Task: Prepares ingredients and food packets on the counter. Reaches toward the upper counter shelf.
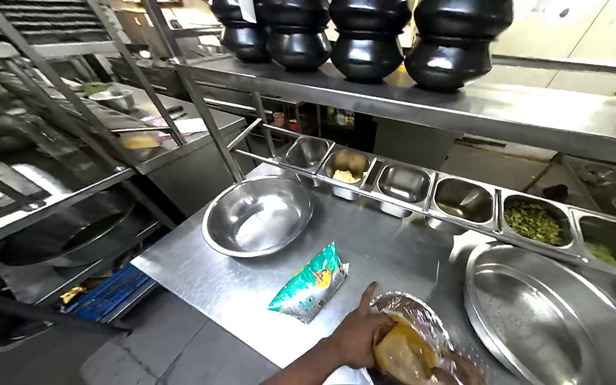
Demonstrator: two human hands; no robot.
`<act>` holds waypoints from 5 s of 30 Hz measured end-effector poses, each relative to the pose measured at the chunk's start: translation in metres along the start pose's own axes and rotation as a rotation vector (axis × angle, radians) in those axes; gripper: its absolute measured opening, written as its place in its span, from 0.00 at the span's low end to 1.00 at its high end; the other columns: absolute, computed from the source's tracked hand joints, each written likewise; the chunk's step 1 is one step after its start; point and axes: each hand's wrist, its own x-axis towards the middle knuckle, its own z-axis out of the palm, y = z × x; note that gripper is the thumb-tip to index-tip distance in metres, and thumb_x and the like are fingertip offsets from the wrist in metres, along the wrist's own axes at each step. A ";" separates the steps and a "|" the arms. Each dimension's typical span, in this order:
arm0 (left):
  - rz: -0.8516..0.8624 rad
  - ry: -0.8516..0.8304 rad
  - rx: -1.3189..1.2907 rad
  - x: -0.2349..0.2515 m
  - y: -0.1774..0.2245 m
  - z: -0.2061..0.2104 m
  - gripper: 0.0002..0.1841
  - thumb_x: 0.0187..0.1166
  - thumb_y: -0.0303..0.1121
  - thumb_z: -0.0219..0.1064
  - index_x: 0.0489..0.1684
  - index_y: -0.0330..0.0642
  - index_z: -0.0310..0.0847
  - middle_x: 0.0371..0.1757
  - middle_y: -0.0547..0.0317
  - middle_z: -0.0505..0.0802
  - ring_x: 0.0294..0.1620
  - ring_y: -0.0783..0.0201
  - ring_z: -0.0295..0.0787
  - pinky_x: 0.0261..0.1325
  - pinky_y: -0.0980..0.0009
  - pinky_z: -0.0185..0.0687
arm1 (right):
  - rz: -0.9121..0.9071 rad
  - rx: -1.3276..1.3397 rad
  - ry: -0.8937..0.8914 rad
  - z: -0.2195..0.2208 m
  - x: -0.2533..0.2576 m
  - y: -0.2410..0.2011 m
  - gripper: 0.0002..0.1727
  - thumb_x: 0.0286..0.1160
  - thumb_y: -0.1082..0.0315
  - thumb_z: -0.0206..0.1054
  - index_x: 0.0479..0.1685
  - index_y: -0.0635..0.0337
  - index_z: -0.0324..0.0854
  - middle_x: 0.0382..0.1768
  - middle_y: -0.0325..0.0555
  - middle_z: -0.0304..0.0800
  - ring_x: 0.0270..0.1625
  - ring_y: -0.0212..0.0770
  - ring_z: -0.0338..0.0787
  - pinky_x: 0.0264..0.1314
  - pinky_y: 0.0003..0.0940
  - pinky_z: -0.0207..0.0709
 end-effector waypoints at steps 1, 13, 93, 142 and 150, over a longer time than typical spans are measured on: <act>-0.019 -0.024 0.002 0.000 0.000 0.000 0.40 0.51 0.33 0.87 0.73 0.57 0.81 0.96 0.39 0.37 0.63 0.35 0.88 0.56 0.40 0.89 | 0.038 0.078 -0.017 0.004 -0.007 0.004 0.29 0.77 0.34 0.64 0.56 0.48 0.87 0.77 0.68 0.72 0.85 0.61 0.65 0.87 0.56 0.58; -0.004 -0.123 -0.147 0.056 -0.022 -0.062 0.43 0.46 0.52 0.91 0.69 0.52 0.81 0.81 0.40 0.73 0.75 0.43 0.78 0.70 0.41 0.80 | 0.122 0.255 0.267 0.024 0.082 -0.015 0.19 0.89 0.50 0.58 0.47 0.51 0.90 0.60 0.37 0.91 0.72 0.32 0.83 0.81 0.39 0.73; 0.038 -0.201 -2.486 0.249 0.061 -0.120 0.17 0.89 0.47 0.54 0.58 0.45 0.76 0.45 0.54 0.94 0.47 0.60 0.93 0.53 0.59 0.90 | 0.685 -0.618 -0.825 0.007 0.543 0.019 0.23 0.90 0.50 0.58 0.37 0.62 0.83 0.30 0.49 0.83 0.35 0.44 0.83 0.43 0.48 0.76; -0.100 0.044 -2.611 0.258 0.072 -0.136 0.13 0.80 0.43 0.59 0.41 0.43 0.82 0.34 0.52 0.94 0.36 0.58 0.95 0.38 0.60 0.92 | 0.746 -0.901 -0.760 0.046 0.531 -0.001 0.31 0.86 0.40 0.54 0.62 0.58 0.86 0.61 0.61 0.89 0.68 0.63 0.85 0.69 0.68 0.73; -0.043 0.081 -2.637 0.266 0.066 -0.121 0.13 0.76 0.40 0.62 0.44 0.39 0.83 0.36 0.49 0.94 0.38 0.58 0.96 0.40 0.59 0.93 | 0.744 -0.885 -0.790 0.047 0.532 -0.011 0.30 0.88 0.42 0.51 0.65 0.57 0.85 0.63 0.63 0.88 0.69 0.64 0.84 0.69 0.69 0.72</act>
